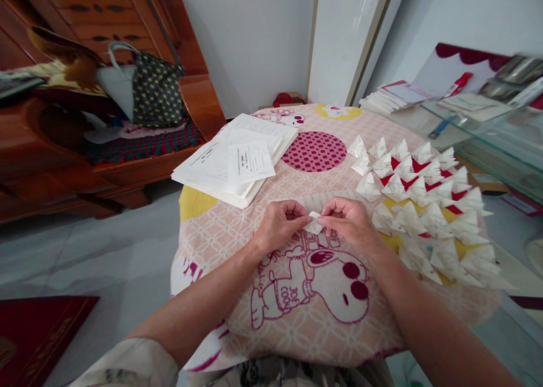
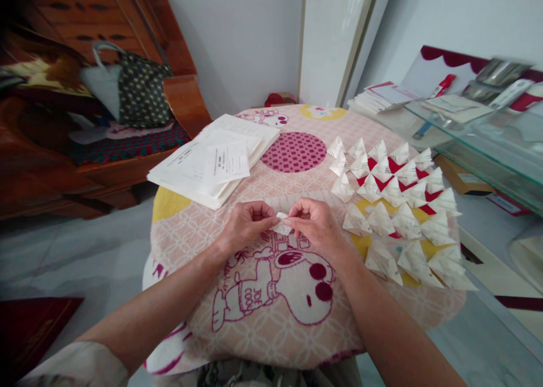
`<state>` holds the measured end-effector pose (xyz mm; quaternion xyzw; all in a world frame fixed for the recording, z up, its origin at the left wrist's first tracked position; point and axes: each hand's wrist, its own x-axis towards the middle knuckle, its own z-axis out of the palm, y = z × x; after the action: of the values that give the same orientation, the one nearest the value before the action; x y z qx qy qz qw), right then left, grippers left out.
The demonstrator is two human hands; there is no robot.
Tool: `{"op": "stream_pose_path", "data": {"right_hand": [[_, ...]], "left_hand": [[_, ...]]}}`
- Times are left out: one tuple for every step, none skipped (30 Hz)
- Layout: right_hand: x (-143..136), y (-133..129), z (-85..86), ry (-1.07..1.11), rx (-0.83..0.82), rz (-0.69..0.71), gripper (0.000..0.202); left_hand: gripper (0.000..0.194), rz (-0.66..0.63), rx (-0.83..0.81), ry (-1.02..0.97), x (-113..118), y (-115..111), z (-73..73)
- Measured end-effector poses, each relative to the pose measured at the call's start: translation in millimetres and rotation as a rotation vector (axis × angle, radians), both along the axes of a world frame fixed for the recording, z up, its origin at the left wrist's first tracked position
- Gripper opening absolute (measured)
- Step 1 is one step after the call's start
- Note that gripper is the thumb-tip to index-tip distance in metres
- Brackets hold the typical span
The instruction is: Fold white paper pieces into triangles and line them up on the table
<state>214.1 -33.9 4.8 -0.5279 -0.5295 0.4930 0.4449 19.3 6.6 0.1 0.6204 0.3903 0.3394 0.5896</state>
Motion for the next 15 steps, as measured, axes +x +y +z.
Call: {"op": "stream_pose_path", "data": {"right_hand": [[0.6, 0.0, -0.5, -0.010, -0.010, 0.006, 0.021], [1.2, 0.0, -1.0, -0.019, -0.018, 0.010, 0.021], [1.8, 0.0, -1.3, -0.026, -0.024, 0.013, 0.022], [2.2, 0.0, -1.6, -0.031, -0.031, 0.016, 0.022], [2.6, -0.1, -1.7, -0.037, -0.037, 0.020, 0.022], [2.8, -0.1, -1.7, -0.044, -0.040, 0.024, 0.023], [2.8, -0.2, -1.5, -0.052, -0.040, 0.028, 0.023], [2.6, -0.4, -1.2, -0.061, -0.037, 0.030, 0.023], [2.3, -0.6, -0.7, -0.069, -0.029, 0.027, 0.022], [1.8, -0.8, -0.1, -0.076, -0.019, 0.022, 0.022], [1.1, -1.1, 0.6, -0.079, -0.008, 0.014, 0.022], [0.4, -1.5, 1.5, -0.080, 0.005, 0.003, 0.022], [-0.4, -2.0, 2.4, -0.080, 0.020, -0.008, 0.022], [-1.2, -2.5, 3.4, -0.079, 0.037, -0.019, 0.022], [-1.9, -2.9, 4.3, -0.079, 0.051, -0.029, 0.022]], "left_hand": [[0.019, -0.004, 0.013, 0.014, -0.1, -0.4, 0.0], [0.019, -0.008, 0.021, 0.022, -0.3, -0.7, 0.0], [0.019, -0.013, 0.022, 0.024, -0.4, -0.9, -0.1], [0.019, -0.018, 0.019, 0.020, -0.5, -1.0, -0.2], [0.019, -0.023, 0.013, 0.013, -0.6, -1.0, -0.2], [0.019, -0.028, 0.005, 0.007, -0.6, -1.1, -0.2], [0.020, -0.032, -0.005, 0.001, -0.6, -1.2, 0.0], [0.020, -0.033, -0.015, -0.007, -0.5, -1.3, 0.1], [0.020, -0.036, -0.025, -0.015, -0.3, -1.4, 0.3], [0.020, -0.037, -0.034, -0.024, -0.1, -1.4, 0.5], [0.020, -0.039, -0.044, -0.035, 0.1, -1.4, 0.6], [0.021, -0.043, -0.053, -0.046, 0.3, -1.3, 0.7], [0.021, -0.050, -0.062, -0.058, 0.4, -1.2, 0.6], [0.022, -0.055, -0.071, -0.069, 0.5, -0.9, 0.4], [0.023, -0.059, -0.080, -0.080, 0.6, -0.7, 0.1]]}}
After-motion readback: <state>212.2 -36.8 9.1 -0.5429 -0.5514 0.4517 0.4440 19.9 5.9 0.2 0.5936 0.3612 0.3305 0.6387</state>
